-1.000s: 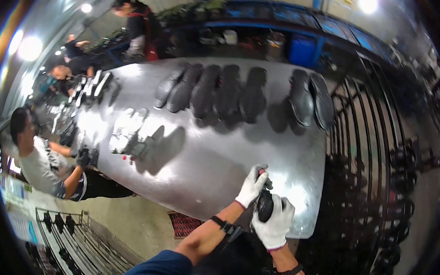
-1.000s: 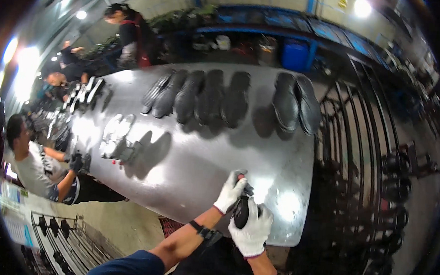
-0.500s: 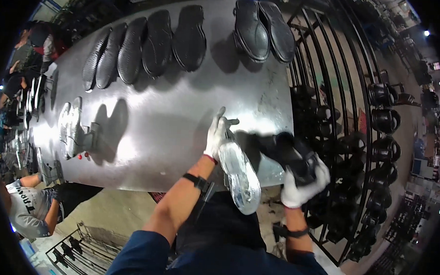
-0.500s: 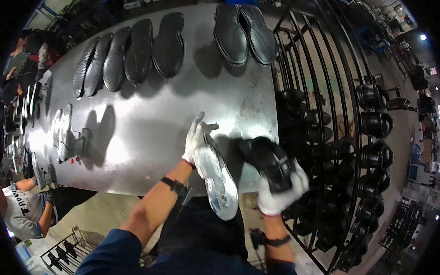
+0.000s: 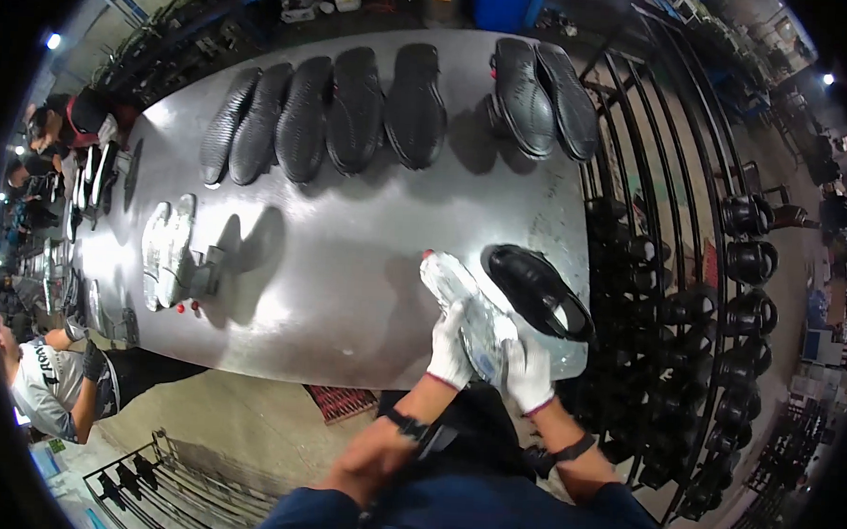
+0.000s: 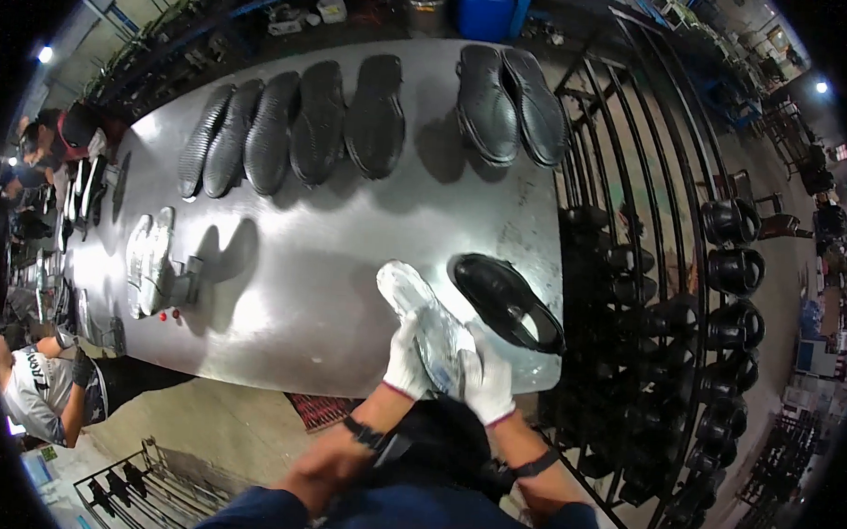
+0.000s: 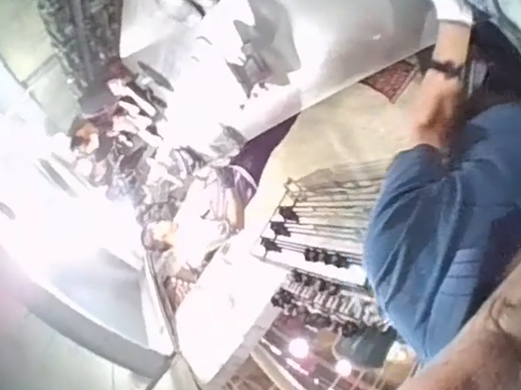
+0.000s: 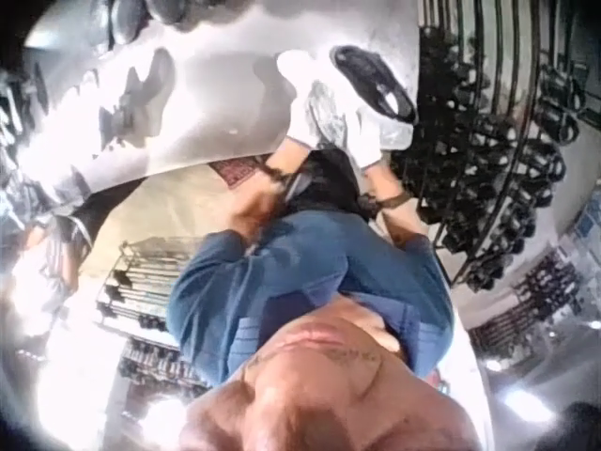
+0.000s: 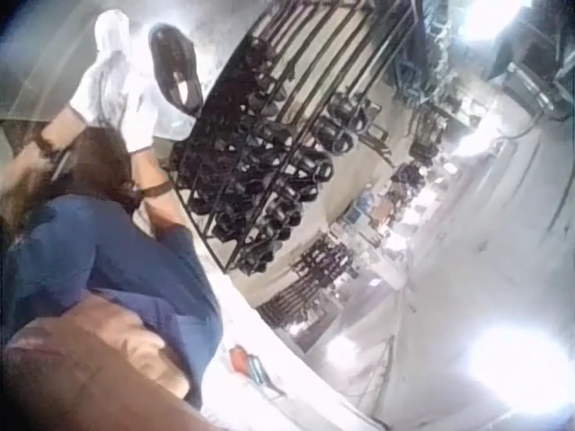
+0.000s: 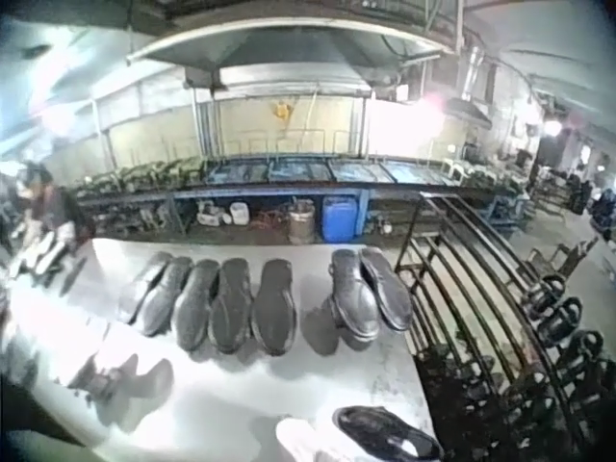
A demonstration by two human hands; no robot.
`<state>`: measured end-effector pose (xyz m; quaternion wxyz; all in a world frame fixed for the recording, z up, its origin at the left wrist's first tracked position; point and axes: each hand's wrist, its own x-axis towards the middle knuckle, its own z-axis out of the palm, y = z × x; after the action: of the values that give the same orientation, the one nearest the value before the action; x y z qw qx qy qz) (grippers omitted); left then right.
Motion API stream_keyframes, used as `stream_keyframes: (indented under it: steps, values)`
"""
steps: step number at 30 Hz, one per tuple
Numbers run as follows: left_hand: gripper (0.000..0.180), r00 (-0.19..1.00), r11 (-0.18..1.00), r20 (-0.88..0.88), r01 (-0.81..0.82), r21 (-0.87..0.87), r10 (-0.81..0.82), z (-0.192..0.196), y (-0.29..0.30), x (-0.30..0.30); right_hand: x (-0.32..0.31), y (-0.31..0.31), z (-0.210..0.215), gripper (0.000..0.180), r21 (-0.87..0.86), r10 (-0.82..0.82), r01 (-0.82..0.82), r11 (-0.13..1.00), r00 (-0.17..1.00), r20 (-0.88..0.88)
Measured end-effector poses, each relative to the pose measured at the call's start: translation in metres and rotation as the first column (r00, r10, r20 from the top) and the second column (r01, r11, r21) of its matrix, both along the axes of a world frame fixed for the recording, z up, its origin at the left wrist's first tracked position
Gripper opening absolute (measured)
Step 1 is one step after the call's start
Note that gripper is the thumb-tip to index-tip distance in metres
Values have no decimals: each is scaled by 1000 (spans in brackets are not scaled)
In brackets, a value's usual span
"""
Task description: Cleaning or polishing shoes with a handheld buffing tool at a workshop station.
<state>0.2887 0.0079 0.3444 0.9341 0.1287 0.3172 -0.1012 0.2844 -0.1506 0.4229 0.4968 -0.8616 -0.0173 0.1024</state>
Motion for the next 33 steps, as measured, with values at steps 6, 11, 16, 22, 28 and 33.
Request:
stream_keyframes:
  steps: [6, 11, 16, 22, 28, 33]
  values:
    - [64, 881, 832, 34, -459, 313, 473, 52, 115, 67, 166, 72, -36, 76, 114, 82, -75, 991, 995, -61]
    - [57, 683, 506, 324, -715, 482, 655, 23, 303, 21, 289, 176, 16, 70, 709, 18, 294, 641, 918, -397]
    - [72, 859, 475, 49, -329, 816, 510, 40, 191, 37, 331, 175, -15, 40, 708, -51, 434, 557, 869, -492]
    - [61, 989, 529, -30, 102, 843, -143, -2, 97, 91, 217, 78, 3, 45, 512, 57, 306, 803, 815, -576]
    - [37, 936, 332, -207, 299, 895, -284, -71, 96, 139, 61, -17, 12, 71, 526, 140, 208, 824, 826, -546]
    - [31, 683, -297, -368, 225, 928, -631, -47, 42, 115, -44, -51, 6, 82, 456, -39, 406, 792, 779, -626]
